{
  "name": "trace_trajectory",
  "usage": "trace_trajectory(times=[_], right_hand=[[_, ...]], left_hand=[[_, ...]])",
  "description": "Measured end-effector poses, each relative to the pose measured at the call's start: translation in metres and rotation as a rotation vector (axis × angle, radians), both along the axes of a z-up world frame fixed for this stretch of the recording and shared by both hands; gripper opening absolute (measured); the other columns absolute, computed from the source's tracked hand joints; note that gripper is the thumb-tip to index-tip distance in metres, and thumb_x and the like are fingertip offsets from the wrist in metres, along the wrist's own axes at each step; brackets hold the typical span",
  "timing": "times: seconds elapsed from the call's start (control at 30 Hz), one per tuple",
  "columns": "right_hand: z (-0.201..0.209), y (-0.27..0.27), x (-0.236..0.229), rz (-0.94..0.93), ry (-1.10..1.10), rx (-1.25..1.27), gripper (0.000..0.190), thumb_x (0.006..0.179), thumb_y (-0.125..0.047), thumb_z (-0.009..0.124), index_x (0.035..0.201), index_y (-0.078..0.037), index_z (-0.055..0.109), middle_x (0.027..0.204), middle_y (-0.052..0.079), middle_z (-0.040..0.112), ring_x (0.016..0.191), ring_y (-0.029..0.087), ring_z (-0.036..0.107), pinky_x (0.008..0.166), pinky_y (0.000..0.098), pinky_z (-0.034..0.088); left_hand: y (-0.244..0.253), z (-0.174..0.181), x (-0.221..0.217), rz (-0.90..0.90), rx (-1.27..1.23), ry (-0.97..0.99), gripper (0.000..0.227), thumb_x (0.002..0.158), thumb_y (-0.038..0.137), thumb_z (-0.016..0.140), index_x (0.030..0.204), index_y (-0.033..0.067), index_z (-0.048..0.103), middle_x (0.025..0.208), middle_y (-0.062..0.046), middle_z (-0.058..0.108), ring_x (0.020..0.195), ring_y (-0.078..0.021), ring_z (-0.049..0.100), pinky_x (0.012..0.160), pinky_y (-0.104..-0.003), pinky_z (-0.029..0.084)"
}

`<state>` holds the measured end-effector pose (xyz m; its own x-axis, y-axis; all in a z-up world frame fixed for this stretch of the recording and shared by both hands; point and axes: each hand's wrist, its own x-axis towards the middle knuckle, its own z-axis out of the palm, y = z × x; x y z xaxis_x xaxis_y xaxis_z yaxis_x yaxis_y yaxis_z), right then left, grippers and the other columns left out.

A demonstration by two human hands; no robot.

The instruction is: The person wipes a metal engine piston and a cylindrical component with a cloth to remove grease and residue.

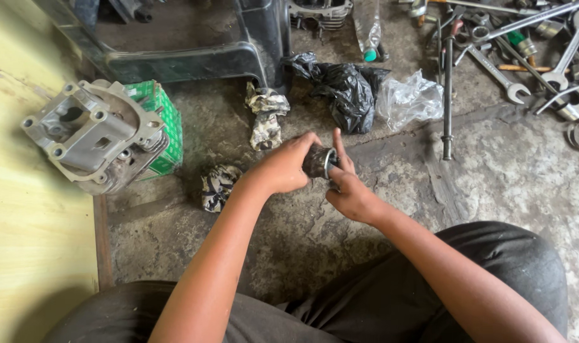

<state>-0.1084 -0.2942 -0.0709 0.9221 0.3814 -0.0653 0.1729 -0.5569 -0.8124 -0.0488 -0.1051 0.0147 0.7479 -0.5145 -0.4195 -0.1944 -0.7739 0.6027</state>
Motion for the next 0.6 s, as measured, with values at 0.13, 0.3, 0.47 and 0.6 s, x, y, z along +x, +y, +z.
trace_trajectory(times=[0.13, 0.3, 0.47, 0.6], right_hand=[[-0.011, 0.001, 0.004, 0.007, -0.108, 0.021, 0.051, 0.075, 0.008, 0.059, 0.126, 0.001, 0.062, 0.168, 0.022, -0.02, 0.156, 0.044, -0.009, 0.123, 0.0529, 0.023], [-0.006, -0.004, 0.004, -0.083, 0.113, 0.157, 0.067, 0.076, 0.005, 0.054, 0.142, -0.006, 0.049, 0.168, 0.019, -0.025, 0.156, 0.043, -0.003, 0.117, 0.0473, 0.034], [-0.006, -0.001, 0.006, -0.051, 0.033, -0.067, 0.063, 0.081, 0.007, 0.061, 0.141, -0.009, 0.06, 0.167, 0.018, -0.025, 0.156, 0.042, -0.009, 0.122, 0.0485, 0.025], [0.006, 0.008, 0.003, -0.054, 0.115, 0.087, 0.066, 0.079, 0.007, 0.055, 0.143, -0.009, 0.053, 0.167, 0.018, -0.028, 0.158, 0.037, -0.003, 0.104, 0.0414, 0.047]], left_hand=[[-0.01, 0.014, -0.008, 0.047, 0.115, -0.046, 0.064, 0.082, -0.009, 0.063, 0.138, 0.0116, 0.04, 0.124, -0.016, 0.063, 0.104, -0.031, 0.072, 0.078, -0.041, 0.058], [-0.016, -0.024, -0.004, -0.081, -0.234, -0.578, 0.087, 0.056, -0.02, 0.064, 0.136, 0.0021, 0.038, 0.149, -0.024, 0.041, 0.135, -0.0496, 0.044, 0.1, -0.053, 0.048], [-0.011, -0.024, -0.003, -0.037, -0.103, -0.316, 0.078, 0.069, -0.022, 0.06, 0.14, 0.0052, 0.041, 0.149, -0.013, 0.041, 0.136, -0.0362, 0.046, 0.104, -0.044, 0.051], [-0.012, -0.011, -0.003, -0.029, 0.136, -0.246, 0.065, 0.075, -0.015, 0.065, 0.135, 0.0022, 0.045, 0.146, -0.011, 0.042, 0.124, -0.0303, 0.058, 0.097, -0.037, 0.058]])
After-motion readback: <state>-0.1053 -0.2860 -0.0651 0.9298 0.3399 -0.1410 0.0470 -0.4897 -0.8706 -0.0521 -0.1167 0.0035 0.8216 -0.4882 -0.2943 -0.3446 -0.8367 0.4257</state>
